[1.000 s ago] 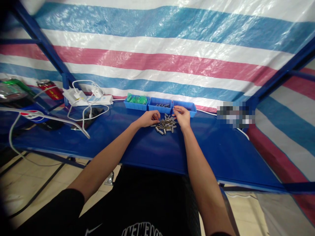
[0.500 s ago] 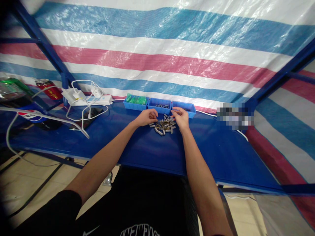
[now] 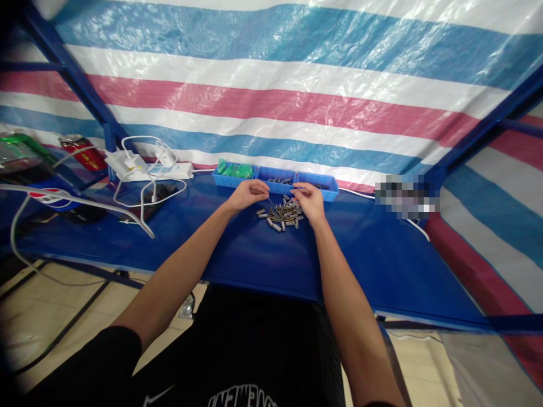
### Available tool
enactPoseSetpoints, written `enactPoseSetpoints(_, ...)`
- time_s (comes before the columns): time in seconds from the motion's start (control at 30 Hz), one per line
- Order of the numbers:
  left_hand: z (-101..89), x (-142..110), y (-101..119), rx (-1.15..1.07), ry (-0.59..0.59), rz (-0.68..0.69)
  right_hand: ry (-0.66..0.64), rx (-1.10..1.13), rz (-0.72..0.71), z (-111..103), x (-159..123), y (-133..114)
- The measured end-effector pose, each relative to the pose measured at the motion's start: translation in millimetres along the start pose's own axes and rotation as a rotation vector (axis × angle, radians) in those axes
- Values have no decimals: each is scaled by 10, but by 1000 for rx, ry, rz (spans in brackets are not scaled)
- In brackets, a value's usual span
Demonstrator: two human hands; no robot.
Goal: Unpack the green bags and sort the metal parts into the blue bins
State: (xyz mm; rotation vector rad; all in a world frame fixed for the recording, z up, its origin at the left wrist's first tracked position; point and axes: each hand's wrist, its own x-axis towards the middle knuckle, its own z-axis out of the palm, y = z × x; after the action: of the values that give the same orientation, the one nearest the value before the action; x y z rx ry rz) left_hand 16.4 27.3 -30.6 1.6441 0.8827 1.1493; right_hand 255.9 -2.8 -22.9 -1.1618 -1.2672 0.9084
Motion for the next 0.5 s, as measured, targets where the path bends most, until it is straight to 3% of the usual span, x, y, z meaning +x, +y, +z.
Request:
enactPoseSetpoints(0.27, 108, 1, 63, -111, 111, -46, -221, -74, -91, 116, -137, -129)
enactPoseSetpoints(0.5, 190, 2, 61, -167, 126, -110, -285, -58, -88, 136, -177, -141)
